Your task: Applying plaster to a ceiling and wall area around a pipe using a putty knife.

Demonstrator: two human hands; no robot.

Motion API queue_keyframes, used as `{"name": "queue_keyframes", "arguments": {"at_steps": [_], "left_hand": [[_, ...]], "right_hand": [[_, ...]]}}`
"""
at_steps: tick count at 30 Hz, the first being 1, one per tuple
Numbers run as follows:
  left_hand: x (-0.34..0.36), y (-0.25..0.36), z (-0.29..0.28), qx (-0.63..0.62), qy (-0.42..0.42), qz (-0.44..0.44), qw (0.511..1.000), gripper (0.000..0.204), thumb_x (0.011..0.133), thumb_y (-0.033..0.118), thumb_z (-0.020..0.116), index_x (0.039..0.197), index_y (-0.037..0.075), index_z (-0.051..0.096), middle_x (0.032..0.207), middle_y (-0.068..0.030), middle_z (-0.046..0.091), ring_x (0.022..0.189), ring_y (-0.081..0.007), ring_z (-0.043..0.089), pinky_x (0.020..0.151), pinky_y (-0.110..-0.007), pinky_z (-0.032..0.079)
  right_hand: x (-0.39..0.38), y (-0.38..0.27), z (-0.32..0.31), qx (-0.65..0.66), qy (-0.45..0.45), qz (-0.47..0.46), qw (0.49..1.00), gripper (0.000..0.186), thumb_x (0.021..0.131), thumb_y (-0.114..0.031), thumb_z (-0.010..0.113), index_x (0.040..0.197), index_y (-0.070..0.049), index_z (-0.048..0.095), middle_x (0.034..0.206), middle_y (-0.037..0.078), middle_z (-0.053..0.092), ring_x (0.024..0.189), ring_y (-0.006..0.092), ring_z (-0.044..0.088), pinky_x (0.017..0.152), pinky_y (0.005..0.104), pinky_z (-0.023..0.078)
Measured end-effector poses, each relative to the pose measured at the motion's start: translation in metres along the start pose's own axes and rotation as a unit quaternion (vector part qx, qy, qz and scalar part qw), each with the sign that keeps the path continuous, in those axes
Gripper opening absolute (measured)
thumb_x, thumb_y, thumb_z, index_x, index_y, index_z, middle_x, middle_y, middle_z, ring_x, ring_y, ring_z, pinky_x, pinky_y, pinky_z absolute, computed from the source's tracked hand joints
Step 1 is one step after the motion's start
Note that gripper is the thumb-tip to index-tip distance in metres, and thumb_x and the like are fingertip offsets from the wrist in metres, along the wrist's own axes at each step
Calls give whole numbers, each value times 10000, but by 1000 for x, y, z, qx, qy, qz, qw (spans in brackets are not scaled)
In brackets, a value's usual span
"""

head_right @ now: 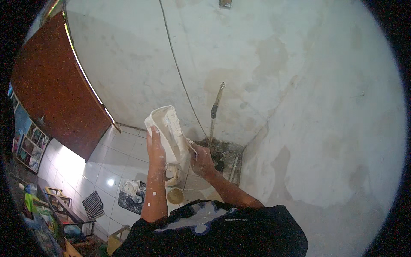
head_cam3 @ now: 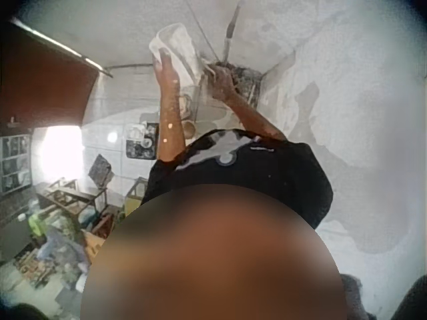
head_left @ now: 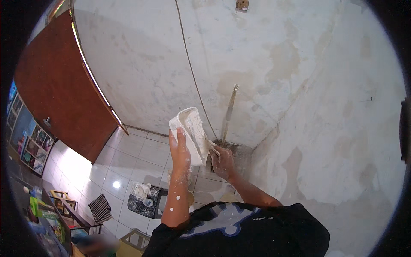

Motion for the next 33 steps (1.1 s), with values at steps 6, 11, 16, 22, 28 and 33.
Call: {"name": "queue_keyframes", "arguments": {"at_steps": [6, 11, 16, 22, 28, 33], "left_hand": [[6, 0, -22, -13, -8, -19, 1000, 551, 1003, 374, 420, 1400, 4, 328, 1322, -149, 471, 1191, -223, 473, 1017, -333, 361], [9, -20, -53, -126, -5, -3, 992, 588, 1005, 409, 384, 1429, 14, 281, 1382, -153, 423, 1253, -248, 436, 1056, -364, 340], [-6, -31, -51, -109, 13, 16, 994, 593, 1012, 418, 357, 1436, 16, 256, 1408, -154, 390, 1284, -248, 400, 1078, -377, 312], [-25, -50, -37, 29, 6, 86, 996, 679, 989, 479, 383, 1440, 10, 188, 1399, -171, 363, 1281, -249, 379, 1080, -376, 283], [-33, -40, -23, 8, -44, 135, 990, 719, 955, 526, 439, 1404, 5, 228, 1347, -168, 394, 1242, -246, 409, 1058, -383, 307], [-29, -41, -19, -14, -34, 122, 992, 691, 972, 490, 426, 1414, 3, 214, 1358, -166, 388, 1240, -238, 412, 1051, -377, 316]], "right_hand": [[-22, 44, -6, -194, -12, -13, 981, 207, 903, -83, 543, 1077, -6, 622, 915, 166, 668, 741, 325, 642, 705, 382, 519], [2, 42, -41, 228, -18, 385, 894, 240, 914, -153, 586, 1118, -27, 608, 953, 93, 666, 784, 165, 643, 703, 298, 524], [7, 5, -32, 465, 120, 321, 816, 184, 862, -64, 653, 1039, -17, 635, 914, 39, 656, 778, 109, 622, 672, 270, 515], [-17, 18, -4, 21, 172, -13, 985, 174, 875, -91, 647, 1038, -31, 635, 867, 93, 661, 715, 151, 610, 623, 340, 487], [-14, -8, -8, -24, 165, 51, 985, 317, 823, -31, 673, 1134, -61, 618, 871, 93, 624, 678, 187, 562, 587, 317, 425], [-27, 16, 1, -159, 135, -28, 978, 550, 706, -74, 659, 1249, -105, 577, 1034, 171, 589, 842, 340, 569, 660, 447, 413]]}}
Point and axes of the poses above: each hand's wrist, its own x-axis towards the middle knuckle, its own z-axis out of the palm, y = z × x, the point moved 2 cm from there along x, towards the middle knuckle
